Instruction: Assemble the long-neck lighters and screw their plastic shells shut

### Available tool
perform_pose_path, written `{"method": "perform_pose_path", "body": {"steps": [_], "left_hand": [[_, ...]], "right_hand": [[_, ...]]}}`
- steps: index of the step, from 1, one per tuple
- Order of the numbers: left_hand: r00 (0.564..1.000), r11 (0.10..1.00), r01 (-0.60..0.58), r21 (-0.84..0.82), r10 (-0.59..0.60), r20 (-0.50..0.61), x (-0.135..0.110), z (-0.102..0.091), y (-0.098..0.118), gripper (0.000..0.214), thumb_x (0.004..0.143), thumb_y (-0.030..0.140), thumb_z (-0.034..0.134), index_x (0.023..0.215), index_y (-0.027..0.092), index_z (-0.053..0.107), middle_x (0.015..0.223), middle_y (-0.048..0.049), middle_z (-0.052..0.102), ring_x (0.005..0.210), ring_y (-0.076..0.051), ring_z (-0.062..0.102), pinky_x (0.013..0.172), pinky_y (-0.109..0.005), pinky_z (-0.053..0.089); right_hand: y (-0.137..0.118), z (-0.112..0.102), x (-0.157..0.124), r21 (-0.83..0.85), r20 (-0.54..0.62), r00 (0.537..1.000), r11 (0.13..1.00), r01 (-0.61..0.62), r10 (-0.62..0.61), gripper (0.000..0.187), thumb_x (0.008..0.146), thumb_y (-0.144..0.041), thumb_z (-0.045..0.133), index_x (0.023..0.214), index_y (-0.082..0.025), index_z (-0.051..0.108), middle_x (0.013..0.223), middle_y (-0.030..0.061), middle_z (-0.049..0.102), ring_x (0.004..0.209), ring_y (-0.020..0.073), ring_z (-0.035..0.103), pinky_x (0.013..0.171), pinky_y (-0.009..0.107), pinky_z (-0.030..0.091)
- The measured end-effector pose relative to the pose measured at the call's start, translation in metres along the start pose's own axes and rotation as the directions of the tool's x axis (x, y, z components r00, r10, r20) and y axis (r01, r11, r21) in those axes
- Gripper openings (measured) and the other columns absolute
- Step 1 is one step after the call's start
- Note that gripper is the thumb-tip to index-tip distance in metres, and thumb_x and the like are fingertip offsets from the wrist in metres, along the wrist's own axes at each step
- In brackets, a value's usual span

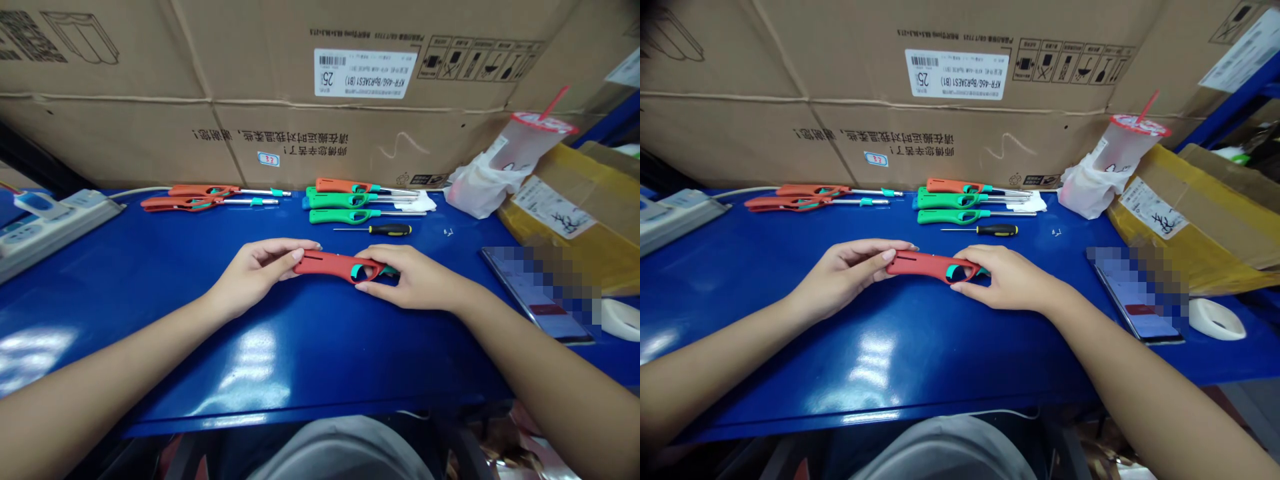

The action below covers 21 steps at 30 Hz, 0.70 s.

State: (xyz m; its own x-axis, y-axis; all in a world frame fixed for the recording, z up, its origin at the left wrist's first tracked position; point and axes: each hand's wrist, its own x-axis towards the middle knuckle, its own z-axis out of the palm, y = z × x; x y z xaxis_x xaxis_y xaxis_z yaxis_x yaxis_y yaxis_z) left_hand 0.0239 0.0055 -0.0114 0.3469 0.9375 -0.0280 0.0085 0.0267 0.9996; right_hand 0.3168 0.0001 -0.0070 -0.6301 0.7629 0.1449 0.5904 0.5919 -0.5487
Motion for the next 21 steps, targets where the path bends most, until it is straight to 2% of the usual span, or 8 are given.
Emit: {"method": "perform_pose_path", "body": {"steps": [3,7,9,13,17,19,21], "left_hand": [[0.999,0.999,0.018,-0.035,-0.017,0.03,-0.001,0.0,0.001,0.032,0.089,0.05,0.08,0.112,0.027,0.084,0.125,-0.0082,0.079,0.115,-0.026,0.075,0.092,-0.031,0.065],[0.986,0.973,-0.14,0.185,0.118,0.121,-0.001,0.0,0.0,0.035,0.079,0.038,0.089,0.109,0.022,0.084,0.117,-0.0092,0.08,0.104,-0.024,0.076,0.091,-0.032,0.065],[0.972,0.948,-0.202,0.245,0.163,0.17,-0.001,0.001,-0.002,0.037,0.076,0.035,0.091,0.109,0.021,0.083,0.115,-0.0091,0.08,0.1,-0.023,0.076,0.089,-0.031,0.065],[0.969,0.925,-0.2,0.323,0.137,0.206,-0.002,0.002,-0.006,0.041,0.083,0.041,0.085,0.118,0.021,0.081,0.111,-0.0089,0.08,0.095,-0.021,0.076,0.084,-0.029,0.064],[0.944,0.827,-0.309,0.47,0.208,0.255,-0.002,0.0,-0.008,0.041,0.09,0.044,0.079,0.124,0.023,0.079,0.104,-0.0075,0.08,0.083,-0.018,0.072,0.074,-0.027,0.059],[0.925,0.77,-0.371,0.52,0.258,0.278,-0.001,-0.001,-0.01,0.04,0.092,0.044,0.077,0.127,0.025,0.079,0.105,-0.0072,0.08,0.086,-0.018,0.072,0.078,-0.028,0.058],[0.912,0.731,-0.405,0.549,0.28,0.3,-0.001,-0.003,-0.011,0.042,0.093,0.046,0.075,0.129,0.025,0.077,0.109,-0.0077,0.08,0.092,-0.02,0.073,0.083,-0.03,0.059]], "right_hand": [[-0.001,0.001,0.001,0.029,0.003,1.0,1.0,-0.007,0.007,0.027,0.103,-0.042,0.06,0.112,-0.02,0.073,0.107,0.0079,0.077,0.093,0.0213,0.07,0.084,0.035,0.054],[0.0,0.0,0.002,0.079,0.004,1.0,0.997,0.02,-0.02,0.026,0.105,-0.04,0.057,0.1,-0.021,0.075,0.097,0.0057,0.075,0.085,0.0181,0.069,0.079,0.032,0.052],[0.0,-0.001,0.002,0.079,0.007,1.0,0.997,0.025,-0.026,0.029,0.106,-0.04,0.056,0.097,-0.021,0.075,0.095,0.0052,0.076,0.083,0.0173,0.069,0.077,0.031,0.052],[0.002,0.001,0.003,0.023,-0.013,1.0,1.0,0.014,-0.014,0.028,0.105,-0.034,0.057,0.093,-0.02,0.077,0.093,0.0052,0.078,0.081,0.0174,0.07,0.077,0.031,0.051],[0.004,0.004,0.005,0.103,-0.051,0.999,0.995,0.008,-0.003,0.022,0.1,-0.035,0.066,0.093,-0.021,0.081,0.091,0.0039,0.081,0.08,0.0172,0.073,0.078,0.031,0.053],[0.006,0.004,0.007,0.117,-0.087,0.996,0.993,0.021,-0.011,0.02,0.098,-0.038,0.07,0.092,-0.022,0.081,0.091,0.0037,0.081,0.082,0.0178,0.073,0.079,0.031,0.054],[0.011,0.001,0.009,0.049,-0.182,0.983,0.998,0.04,-0.031,0.019,0.099,-0.037,0.069,0.093,-0.022,0.08,0.096,0.0051,0.08,0.091,0.0202,0.073,0.086,0.035,0.055]]}}
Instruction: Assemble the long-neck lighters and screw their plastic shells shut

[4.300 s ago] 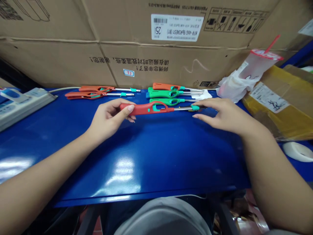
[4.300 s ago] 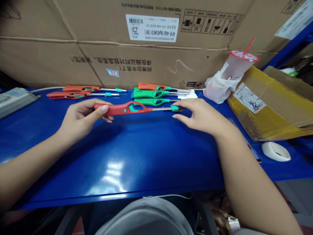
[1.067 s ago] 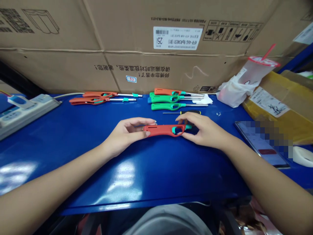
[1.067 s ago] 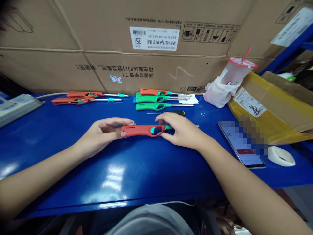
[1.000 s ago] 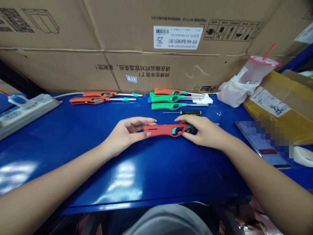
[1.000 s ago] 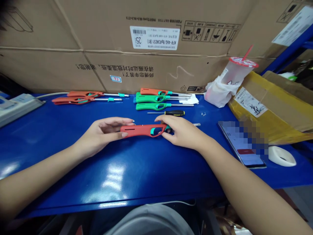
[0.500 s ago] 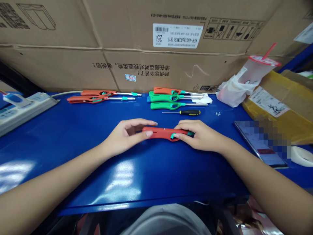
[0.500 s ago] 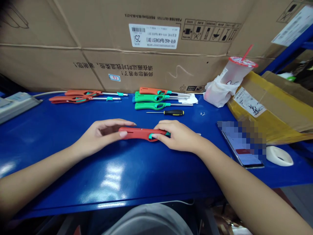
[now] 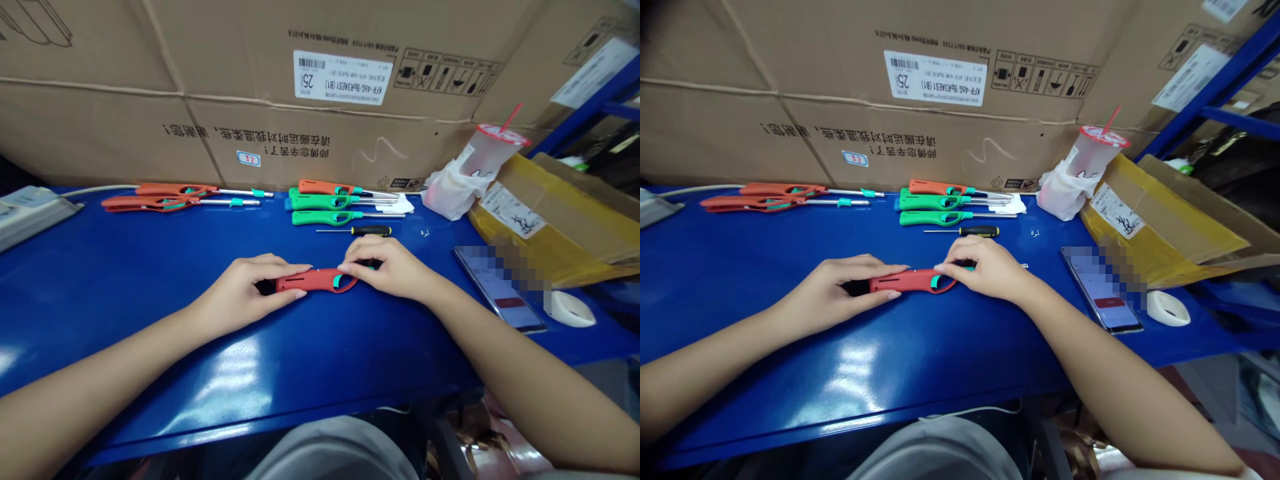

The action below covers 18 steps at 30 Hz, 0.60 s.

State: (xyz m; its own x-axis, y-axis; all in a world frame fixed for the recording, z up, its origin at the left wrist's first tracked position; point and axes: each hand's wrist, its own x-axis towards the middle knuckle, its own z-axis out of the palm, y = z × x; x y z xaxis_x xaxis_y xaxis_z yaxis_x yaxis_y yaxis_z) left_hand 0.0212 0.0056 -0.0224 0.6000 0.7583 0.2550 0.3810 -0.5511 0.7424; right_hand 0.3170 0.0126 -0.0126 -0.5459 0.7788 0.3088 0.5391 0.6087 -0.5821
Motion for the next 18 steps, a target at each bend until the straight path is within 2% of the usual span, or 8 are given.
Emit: {"method": "perform_pose_path", "body": {"steps": [2,4,8,11,16,18], "left_hand": [[1.0,0.999,-0.022,0.047,0.022,0.014,0.0,0.0,-0.002,0.043,0.094,0.047,0.074,0.131,0.025,0.076,0.111,-0.0084,0.079,0.097,-0.022,0.072,0.087,-0.033,0.059],[0.998,0.994,-0.046,0.101,0.042,0.036,0.0,0.0,-0.002,0.041,0.097,0.046,0.07,0.131,0.025,0.075,0.115,-0.0088,0.078,0.104,-0.024,0.07,0.092,-0.036,0.058],[0.996,0.981,-0.08,0.174,0.071,0.062,-0.001,0.0,-0.002,0.036,0.102,0.044,0.062,0.129,0.025,0.076,0.122,-0.0097,0.074,0.111,-0.025,0.066,0.099,-0.039,0.055],[0.995,0.976,-0.093,0.198,0.083,0.059,-0.001,0.0,-0.002,0.037,0.103,0.044,0.06,0.13,0.023,0.074,0.122,-0.0103,0.073,0.111,-0.025,0.066,0.1,-0.041,0.055],[0.995,0.971,-0.091,0.219,0.083,0.046,-0.002,0.0,-0.003,0.039,0.099,0.044,0.065,0.129,0.02,0.075,0.12,-0.011,0.074,0.109,-0.026,0.068,0.101,-0.042,0.055],[0.997,0.974,-0.076,0.213,0.069,0.037,-0.002,0.0,-0.001,0.038,0.1,0.044,0.064,0.127,0.02,0.076,0.119,-0.0107,0.074,0.108,-0.025,0.068,0.099,-0.041,0.056]], "right_hand": [[0.007,-0.005,0.001,-0.125,-0.138,0.99,0.992,0.005,-0.022,0.017,0.1,-0.033,0.065,0.104,-0.023,0.078,0.108,0.0083,0.078,0.106,0.0243,0.07,0.098,0.043,0.053],[0.015,-0.012,0.0,-0.254,-0.239,0.971,0.965,-0.065,0.003,0.023,0.098,-0.03,0.065,0.116,-0.021,0.075,0.119,0.0122,0.075,0.116,0.0299,0.066,0.106,0.051,0.049],[0.033,-0.023,-0.005,-0.399,-0.268,0.948,0.876,-0.271,0.171,0.032,0.091,-0.027,0.068,0.122,-0.022,0.074,0.125,0.0154,0.073,0.123,0.04,0.06,0.102,0.061,0.047],[0.043,-0.024,-0.007,-0.387,-0.258,0.936,0.861,-0.328,0.241,0.03,0.088,-0.028,0.071,0.117,-0.023,0.074,0.127,0.0154,0.074,0.121,0.0417,0.06,0.099,0.064,0.047],[0.051,-0.022,-0.006,-0.268,-0.258,0.934,0.911,-0.315,0.247,0.022,0.084,-0.024,0.071,0.106,-0.022,0.075,0.117,0.0129,0.075,0.115,0.0361,0.065,0.103,0.06,0.049],[0.051,-0.024,-0.004,-0.19,-0.282,0.928,0.934,-0.304,0.245,0.019,0.083,-0.027,0.072,0.101,-0.021,0.074,0.109,0.0117,0.075,0.107,0.0329,0.067,0.099,0.056,0.053]]}}
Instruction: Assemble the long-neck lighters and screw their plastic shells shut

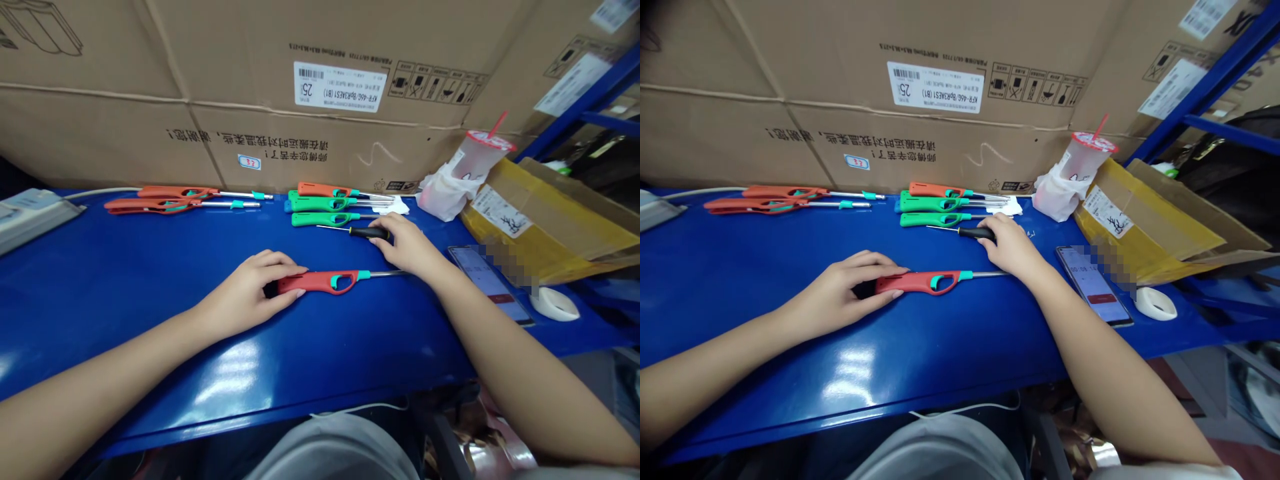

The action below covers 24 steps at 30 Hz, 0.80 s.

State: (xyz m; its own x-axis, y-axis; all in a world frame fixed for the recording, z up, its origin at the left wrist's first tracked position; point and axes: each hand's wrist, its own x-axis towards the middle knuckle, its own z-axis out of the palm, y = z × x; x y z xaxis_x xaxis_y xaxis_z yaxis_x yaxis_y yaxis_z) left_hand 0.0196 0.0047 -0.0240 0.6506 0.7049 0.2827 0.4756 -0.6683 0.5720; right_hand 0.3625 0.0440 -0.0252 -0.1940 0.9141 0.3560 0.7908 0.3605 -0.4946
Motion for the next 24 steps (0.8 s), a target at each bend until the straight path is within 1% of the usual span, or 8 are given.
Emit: {"method": "perform_pose_path", "body": {"steps": [4,7,8,10,12,15,19,24], "left_hand": [[1.0,1.0,0.009,-0.01,-0.009,-0.01,0.001,0.0,0.004,0.035,0.1,0.045,0.063,0.123,0.022,0.078,0.117,-0.01,0.075,0.105,-0.025,0.069,0.098,-0.04,0.057],[1.0,1.0,0.0,0.022,0.0,-0.011,0.001,-0.001,0.006,0.036,0.099,0.045,0.063,0.122,0.022,0.078,0.115,-0.0101,0.076,0.103,-0.025,0.069,0.097,-0.041,0.057],[1.0,0.999,0.001,0.039,0.0,-0.013,0.001,-0.002,0.006,0.036,0.098,0.045,0.064,0.122,0.022,0.078,0.115,-0.01,0.076,0.103,-0.025,0.069,0.097,-0.042,0.057],[1.0,0.998,0.005,0.067,-0.003,-0.022,0.0,-0.003,0.006,0.038,0.096,0.047,0.065,0.122,0.022,0.077,0.115,-0.0098,0.076,0.102,-0.026,0.069,0.097,-0.042,0.057],[0.999,0.997,0.008,0.082,-0.005,-0.035,0.0,-0.004,0.006,0.039,0.096,0.048,0.065,0.123,0.022,0.077,0.115,-0.0097,0.076,0.103,-0.026,0.069,0.097,-0.042,0.056],[0.999,0.996,0.011,0.087,-0.007,-0.041,0.0,-0.005,0.006,0.04,0.097,0.048,0.064,0.123,0.021,0.077,0.115,-0.0101,0.076,0.104,-0.027,0.069,0.096,-0.042,0.055],[0.999,0.997,0.012,0.081,-0.01,-0.031,0.0,-0.005,0.006,0.04,0.097,0.047,0.064,0.123,0.02,0.078,0.116,-0.01,0.076,0.105,-0.028,0.069,0.096,-0.043,0.054],[1.0,0.996,0.008,0.092,-0.005,-0.026,0.0,-0.006,0.005,0.038,0.096,0.047,0.065,0.12,0.02,0.079,0.114,-0.0098,0.077,0.104,-0.028,0.069,0.095,-0.044,0.054]], "right_hand": [[-0.002,-0.017,0.005,0.2,-0.062,0.997,0.98,-0.021,0.034,0.031,0.091,-0.05,0.067,0.105,-0.022,0.067,0.096,0.0066,0.075,0.085,0.0239,0.071,0.075,0.041,0.062],[-0.001,-0.036,0.01,0.307,-0.18,0.98,0.951,-0.028,0.088,0.04,0.099,-0.063,0.053,0.11,-0.025,0.059,0.107,0.0086,0.074,0.08,0.0208,0.073,0.064,0.035,0.061],[0.0,-0.042,0.011,0.332,-0.248,0.961,0.943,-0.032,0.12,0.042,0.099,-0.066,0.051,0.111,-0.026,0.057,0.111,0.0095,0.074,0.078,0.0203,0.072,0.06,0.035,0.06],[0.005,-0.052,0.012,0.356,-0.408,0.891,0.933,-0.046,0.199,0.047,0.093,-0.072,0.058,0.107,-0.027,0.053,0.104,0.0094,0.073,0.066,0.0196,0.069,0.052,0.034,0.055],[0.01,-0.058,0.011,0.297,-0.502,0.835,0.952,-0.078,0.225,0.051,0.089,-0.075,0.063,0.104,-0.027,0.052,0.094,0.0083,0.072,0.06,0.0193,0.066,0.05,0.035,0.052],[0.015,-0.062,0.008,0.133,-0.55,0.809,0.978,-0.161,0.208,0.05,0.089,-0.074,0.063,0.103,-0.027,0.052,0.089,0.0071,0.071,0.058,0.0207,0.065,0.053,0.038,0.051],[0.017,-0.063,0.006,-0.025,-0.535,0.82,0.966,-0.258,0.205,0.043,0.091,-0.068,0.064,0.1,-0.027,0.053,0.087,0.0065,0.07,0.061,0.0228,0.065,0.06,0.04,0.05],[0.017,-0.063,0.005,-0.125,-0.535,0.829,0.956,-0.267,0.161,0.033,0.092,-0.057,0.066,0.097,-0.027,0.054,0.085,0.0073,0.068,0.066,0.023,0.062,0.067,0.042,0.05]]}}
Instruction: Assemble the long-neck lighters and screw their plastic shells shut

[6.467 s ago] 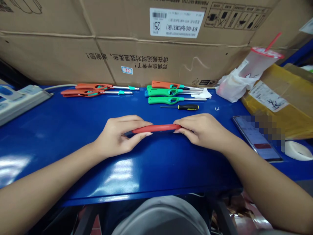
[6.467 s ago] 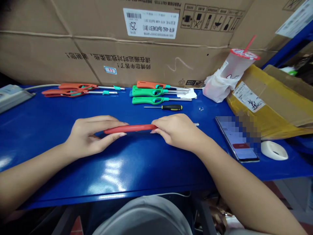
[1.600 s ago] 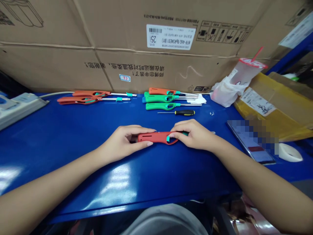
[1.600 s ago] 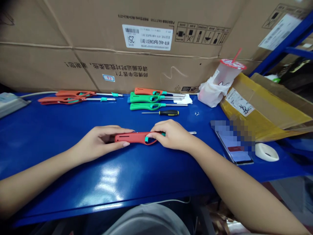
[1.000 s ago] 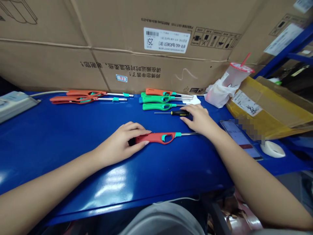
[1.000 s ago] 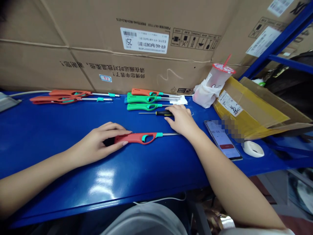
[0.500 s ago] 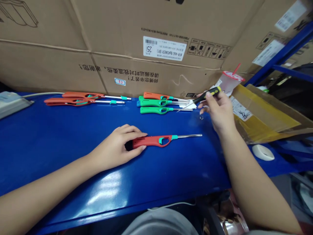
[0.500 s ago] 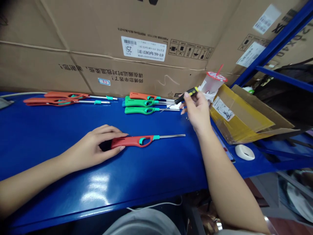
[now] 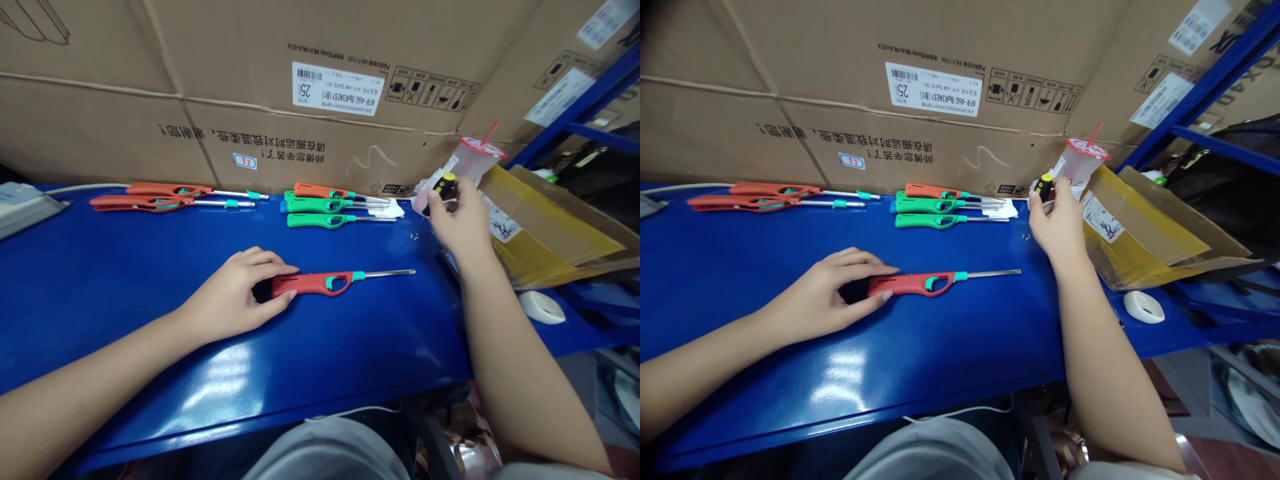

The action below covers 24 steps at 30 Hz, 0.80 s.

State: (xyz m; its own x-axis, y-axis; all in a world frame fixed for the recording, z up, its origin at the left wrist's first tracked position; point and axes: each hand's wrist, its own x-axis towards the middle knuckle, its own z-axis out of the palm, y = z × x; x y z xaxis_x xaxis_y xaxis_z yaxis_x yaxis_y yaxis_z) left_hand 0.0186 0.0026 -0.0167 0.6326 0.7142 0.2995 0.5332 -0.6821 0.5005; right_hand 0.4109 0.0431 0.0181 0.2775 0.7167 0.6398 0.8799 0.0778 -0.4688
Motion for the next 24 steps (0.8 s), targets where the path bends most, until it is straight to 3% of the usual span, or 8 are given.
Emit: {"method": "perform_pose_path", "body": {"steps": [7,11,20,24], "left_hand": [[0.999,0.999,-0.032,0.01,0.031,0.014,0.0,0.0,-0.002,0.035,0.093,0.042,0.068,0.116,0.018,0.078,0.111,-0.009,0.077,0.1,-0.027,0.069,0.092,-0.043,0.054],[0.999,0.999,-0.048,0.022,0.048,0.021,0.001,-0.001,-0.002,0.03,0.093,0.038,0.068,0.114,0.019,0.079,0.11,-0.0074,0.077,0.099,-0.025,0.069,0.092,-0.043,0.054],[0.998,0.998,-0.062,0.012,0.062,0.013,0.001,0.0,-0.001,0.028,0.093,0.035,0.068,0.113,0.018,0.079,0.108,-0.0071,0.077,0.098,-0.025,0.069,0.091,-0.042,0.056],[0.998,0.998,-0.059,0.002,0.059,0.012,0.001,-0.001,-0.001,0.028,0.093,0.035,0.068,0.113,0.018,0.079,0.108,-0.0071,0.077,0.098,-0.024,0.07,0.091,-0.042,0.056]], "right_hand": [[-0.001,0.002,-0.001,0.024,-0.022,1.0,1.0,-0.01,0.01,0.029,0.089,-0.051,0.069,0.094,-0.026,0.056,0.082,0.0053,0.068,0.06,0.0188,0.057,0.06,0.036,0.047],[-0.005,0.002,-0.001,0.171,-0.076,0.996,0.984,-0.038,0.052,0.031,0.089,-0.053,0.067,0.095,-0.026,0.054,0.082,0.0022,0.066,0.052,0.0145,0.052,0.051,0.031,0.043],[-0.018,0.001,-0.001,0.369,-0.18,0.984,0.927,0.06,0.009,0.024,0.091,-0.042,0.066,0.089,-0.028,0.046,0.074,0.0005,0.065,0.051,0.0159,0.06,0.05,0.031,0.047],[-0.014,0.003,0.001,0.37,-0.204,0.979,0.925,0.084,-0.008,0.022,0.093,-0.038,0.062,0.09,-0.029,0.042,0.073,0.0,0.065,0.051,0.0169,0.062,0.049,0.033,0.05]]}}
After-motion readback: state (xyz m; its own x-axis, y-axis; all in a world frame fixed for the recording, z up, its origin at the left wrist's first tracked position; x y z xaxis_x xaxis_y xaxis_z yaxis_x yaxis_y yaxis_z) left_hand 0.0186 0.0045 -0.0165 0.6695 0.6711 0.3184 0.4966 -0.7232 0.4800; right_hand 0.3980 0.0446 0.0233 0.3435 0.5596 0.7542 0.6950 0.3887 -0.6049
